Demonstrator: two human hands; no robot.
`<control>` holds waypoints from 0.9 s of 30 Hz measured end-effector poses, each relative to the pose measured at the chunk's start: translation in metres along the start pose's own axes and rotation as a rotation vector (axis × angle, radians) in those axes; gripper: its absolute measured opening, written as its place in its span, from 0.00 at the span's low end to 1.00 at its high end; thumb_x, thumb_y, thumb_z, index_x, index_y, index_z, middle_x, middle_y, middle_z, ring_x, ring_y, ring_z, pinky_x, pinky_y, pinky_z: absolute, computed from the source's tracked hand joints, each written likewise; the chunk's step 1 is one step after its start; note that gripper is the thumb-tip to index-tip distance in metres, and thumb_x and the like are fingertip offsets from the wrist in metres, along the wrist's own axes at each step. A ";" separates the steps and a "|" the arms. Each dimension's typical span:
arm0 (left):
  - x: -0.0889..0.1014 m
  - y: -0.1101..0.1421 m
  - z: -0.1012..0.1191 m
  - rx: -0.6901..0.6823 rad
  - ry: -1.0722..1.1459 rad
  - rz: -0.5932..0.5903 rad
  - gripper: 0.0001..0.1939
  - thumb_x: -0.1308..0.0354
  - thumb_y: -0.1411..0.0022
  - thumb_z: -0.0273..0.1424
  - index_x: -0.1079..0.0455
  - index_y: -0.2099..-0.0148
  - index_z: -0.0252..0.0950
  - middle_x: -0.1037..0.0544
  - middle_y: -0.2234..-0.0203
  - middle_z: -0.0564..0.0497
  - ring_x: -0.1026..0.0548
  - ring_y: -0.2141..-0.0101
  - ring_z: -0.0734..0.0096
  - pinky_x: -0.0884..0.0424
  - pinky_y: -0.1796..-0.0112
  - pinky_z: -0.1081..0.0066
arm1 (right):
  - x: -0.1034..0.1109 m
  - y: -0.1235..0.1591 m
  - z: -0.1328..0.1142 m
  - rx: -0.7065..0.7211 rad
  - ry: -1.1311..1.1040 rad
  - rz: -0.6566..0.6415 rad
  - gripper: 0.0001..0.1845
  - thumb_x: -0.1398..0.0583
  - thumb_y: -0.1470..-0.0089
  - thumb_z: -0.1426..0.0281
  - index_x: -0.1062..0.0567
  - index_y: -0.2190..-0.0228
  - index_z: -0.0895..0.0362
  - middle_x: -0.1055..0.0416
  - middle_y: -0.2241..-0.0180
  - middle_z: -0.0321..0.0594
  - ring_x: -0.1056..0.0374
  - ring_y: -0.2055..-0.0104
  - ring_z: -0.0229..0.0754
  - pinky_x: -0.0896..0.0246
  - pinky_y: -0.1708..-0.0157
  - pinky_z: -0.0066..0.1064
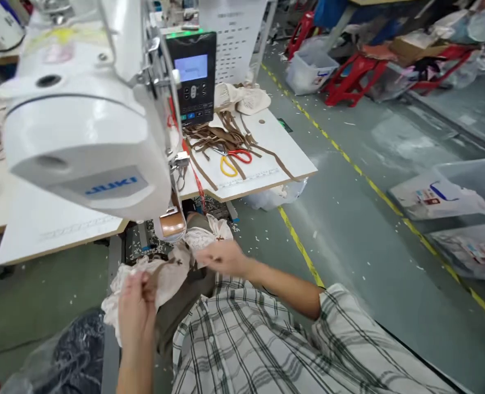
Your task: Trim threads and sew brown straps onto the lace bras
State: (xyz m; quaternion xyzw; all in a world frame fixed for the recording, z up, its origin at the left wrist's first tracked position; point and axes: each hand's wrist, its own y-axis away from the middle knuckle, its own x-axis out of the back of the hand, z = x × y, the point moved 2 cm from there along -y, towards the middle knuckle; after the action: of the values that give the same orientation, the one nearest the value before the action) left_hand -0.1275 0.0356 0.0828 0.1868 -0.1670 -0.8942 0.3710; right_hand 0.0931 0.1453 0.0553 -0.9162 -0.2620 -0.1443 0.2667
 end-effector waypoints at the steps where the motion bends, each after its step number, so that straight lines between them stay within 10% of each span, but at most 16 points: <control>1: 0.008 -0.005 0.007 -0.069 -0.033 0.022 0.21 0.24 0.54 0.41 0.32 0.72 0.36 0.31 0.79 0.60 0.35 0.78 0.83 0.36 0.78 0.83 | 0.027 -0.013 0.012 -0.091 0.136 0.088 0.13 0.41 0.36 0.62 0.18 0.55 0.46 0.18 0.61 0.37 0.23 0.59 0.41 0.29 0.53 0.34; 4: 0.024 -0.017 0.020 -0.133 -0.143 -0.011 0.18 0.26 0.49 0.42 0.28 0.70 0.35 0.28 0.76 0.57 0.32 0.74 0.81 0.34 0.74 0.82 | 0.108 -0.067 0.052 -0.319 0.510 0.266 0.22 0.45 0.34 0.61 0.26 0.43 0.52 0.27 0.45 0.47 0.33 0.41 0.51 0.39 0.41 0.47; 8: 0.018 -0.016 0.018 -0.048 -0.176 -0.069 0.19 0.26 0.51 0.43 0.25 0.66 0.35 0.24 0.74 0.54 0.32 0.76 0.80 0.34 0.76 0.80 | 0.167 -0.133 0.094 -0.622 0.795 0.062 0.32 0.37 0.42 0.58 0.31 0.42 0.63 0.33 0.43 0.61 0.36 0.43 0.60 0.40 0.44 0.49; 19: -0.010 0.012 0.005 0.143 -0.009 -0.189 0.21 0.24 0.54 0.39 0.27 0.64 0.34 0.18 0.72 0.51 0.24 0.75 0.78 0.32 0.77 0.81 | 0.170 -0.132 0.102 -0.664 1.109 -0.129 0.30 0.42 0.36 0.64 0.36 0.43 0.76 0.30 0.51 0.71 0.30 0.46 0.58 0.46 0.60 0.41; 27: -0.009 0.016 0.000 0.137 0.081 -0.200 0.19 0.24 0.53 0.36 0.29 0.65 0.37 0.17 0.65 0.51 0.17 0.61 0.65 0.24 0.67 0.73 | 0.192 -0.094 0.088 -0.743 0.993 -0.070 0.48 0.54 0.38 0.43 0.34 0.38 0.72 0.30 0.47 0.68 0.32 0.43 0.49 0.45 0.58 0.43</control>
State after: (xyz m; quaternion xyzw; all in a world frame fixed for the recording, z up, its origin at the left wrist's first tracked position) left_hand -0.1120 0.0314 0.0920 0.2635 -0.1932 -0.9049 0.2727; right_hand 0.2092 0.3401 0.1001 -0.7621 -0.0690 -0.6436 0.0151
